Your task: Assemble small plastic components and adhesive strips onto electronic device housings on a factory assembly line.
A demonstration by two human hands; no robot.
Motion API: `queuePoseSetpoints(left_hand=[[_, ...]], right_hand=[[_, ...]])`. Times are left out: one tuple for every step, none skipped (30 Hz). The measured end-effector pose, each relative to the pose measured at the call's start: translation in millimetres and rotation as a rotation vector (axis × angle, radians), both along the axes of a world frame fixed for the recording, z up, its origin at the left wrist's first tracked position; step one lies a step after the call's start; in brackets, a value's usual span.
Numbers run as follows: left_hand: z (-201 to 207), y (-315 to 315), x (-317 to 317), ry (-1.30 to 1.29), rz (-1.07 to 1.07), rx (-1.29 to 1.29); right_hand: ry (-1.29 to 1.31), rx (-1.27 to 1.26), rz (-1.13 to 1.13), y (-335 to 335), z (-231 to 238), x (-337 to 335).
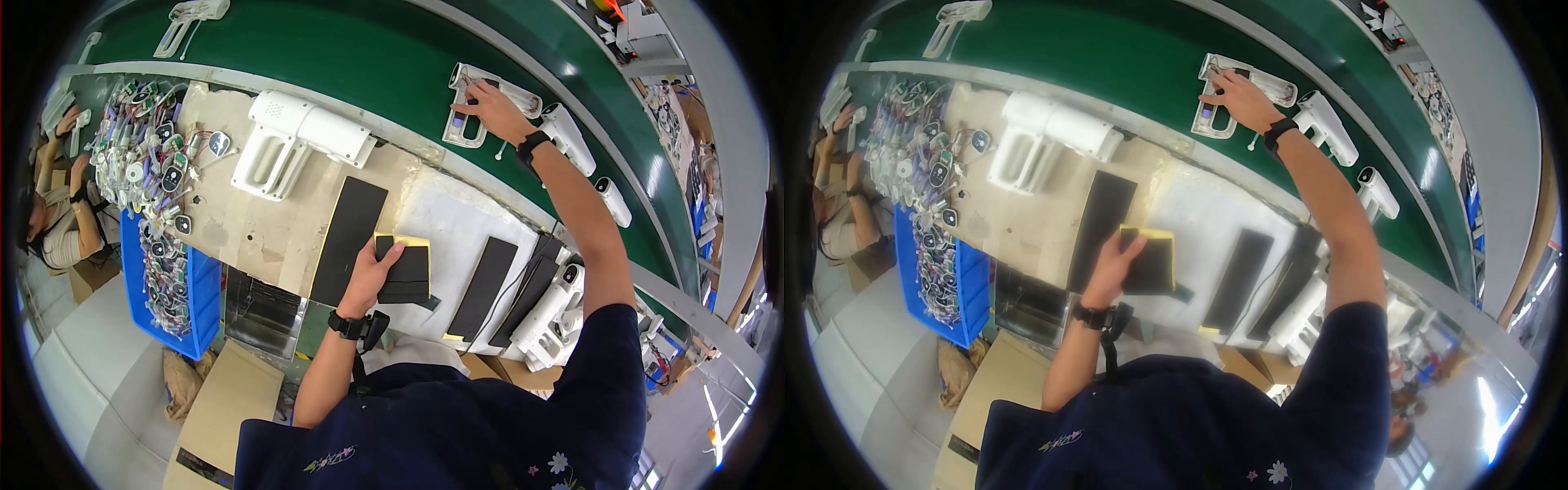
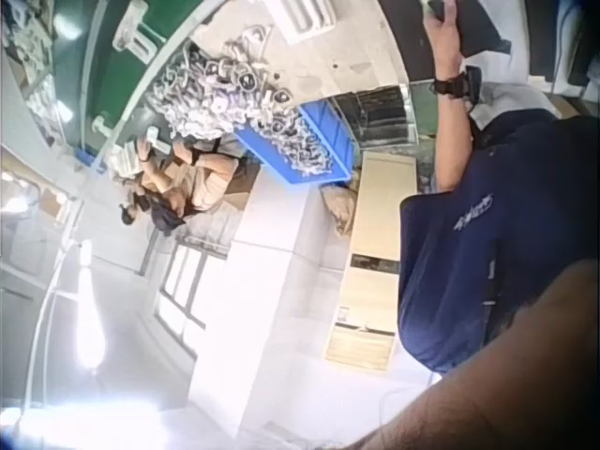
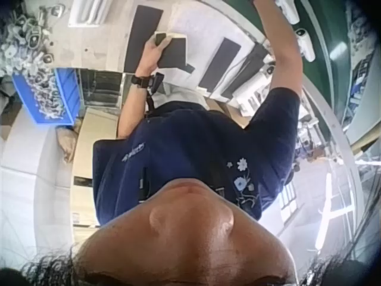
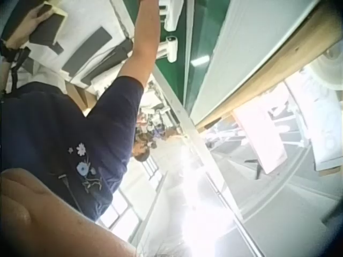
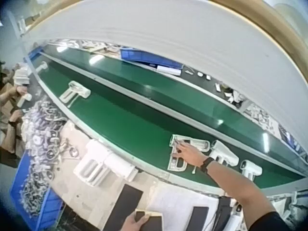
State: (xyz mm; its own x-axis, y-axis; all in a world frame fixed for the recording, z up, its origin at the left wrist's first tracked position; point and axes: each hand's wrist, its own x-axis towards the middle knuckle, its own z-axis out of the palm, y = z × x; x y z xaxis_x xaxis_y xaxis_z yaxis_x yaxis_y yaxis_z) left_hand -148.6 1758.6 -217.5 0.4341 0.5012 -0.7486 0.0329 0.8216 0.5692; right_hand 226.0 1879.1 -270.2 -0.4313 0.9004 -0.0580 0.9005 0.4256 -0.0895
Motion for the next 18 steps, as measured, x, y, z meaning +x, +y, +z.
queuePoseSetpoints(left_hand=[[1.1, -0.2, 0.4, -0.004, 0.006, -0.026], [1.2, 0.2, 1.1, -0.001, 0.008, -0.027], [0.6, 1.8, 2.4, -0.032, 0.03, -0.031], [1.2, 2.2, 1.4, -0.058, 0.057, -0.036], [-0.6, 3.8, 2.5, -0.049, 0.062, -0.041], [-4.5, 6.1, 5.2, -0.117, 0.067, -0.015], [-4.6, 5.2, 4.5, -0.182, 0.072, 0.008], [2.1, 8.2, 4.0, -0.186, 0.081, -0.02], [2.3, 9.2, 2.0, -0.175, 0.096, -0.021], [2.5, 9.1, 0.2, -0.176, 0.08, -0.012], [3.1, 10.3, -0.6, -0.184, 0.058, -0.004], [5.4, 11.9, -1.1, -0.188, 0.038, -0.017], [6.1, 11.8, -1.4, -0.193, 0.037, -0.015], [5.7, 11.0, -3.4, -0.21, 0.026, -0.017], [5.9, 10.4, -5.6, -0.226, 0.016, -0.017], [7.2, 10.0, -8.6, -0.224, 0.021, -0.01], [9.1, 8.5, -10.1, -0.264, 0.031, -0.033], [10.9, 7.1, -12.1, -0.304, 0.041, -0.056]], right_hand=[[-0.018, 0.006, 0.026, -0.3, -0.9, 1.8], [-0.036, 0.012, 0.051, -1.4, -1.5, 4.2], [-0.033, 0.01, 0.052, -3.3, -1.4, 7.6], [-0.067, 0.025, 0.061, -4.4, 3.0, 4.7], [-0.101, 0.039, 0.069, -5.6, 6.9, 1.2], [-0.02, -0.019, -0.103, -9.9, 13.4, 0.7], [0.031, 0.147, -0.154, -16.2, 25.4, -8.4], [0.317, 0.001, -0.323, -25.3, 40.7, -28.5], [0.599, -0.158, -0.488, -38.9, 56.3, -56.5], [0.76, -0.271, -0.476, -52.7, 71.0, -86.2], [0.913, -0.38, -0.467, -65.5, 83.7, -112.6], [0.904, -0.409, -0.343, -77.8, 87.1, -132.6], [0.886, -0.433, -0.221, -87.9, 85.7, -145.1], [0.886, -0.43, -0.218, -95.3, 79.1, -152.0], [0.897, -0.459, -0.161, -101.7, 70.3, -158.0], [0.909, -0.488, -0.098, -104.0, 66.4, -165.0], [0.911, -0.485, -0.087, -105.7, 65.6, -168.6], [0.939, -0.503, -0.11, -107.0, 66.1, -170.3]])
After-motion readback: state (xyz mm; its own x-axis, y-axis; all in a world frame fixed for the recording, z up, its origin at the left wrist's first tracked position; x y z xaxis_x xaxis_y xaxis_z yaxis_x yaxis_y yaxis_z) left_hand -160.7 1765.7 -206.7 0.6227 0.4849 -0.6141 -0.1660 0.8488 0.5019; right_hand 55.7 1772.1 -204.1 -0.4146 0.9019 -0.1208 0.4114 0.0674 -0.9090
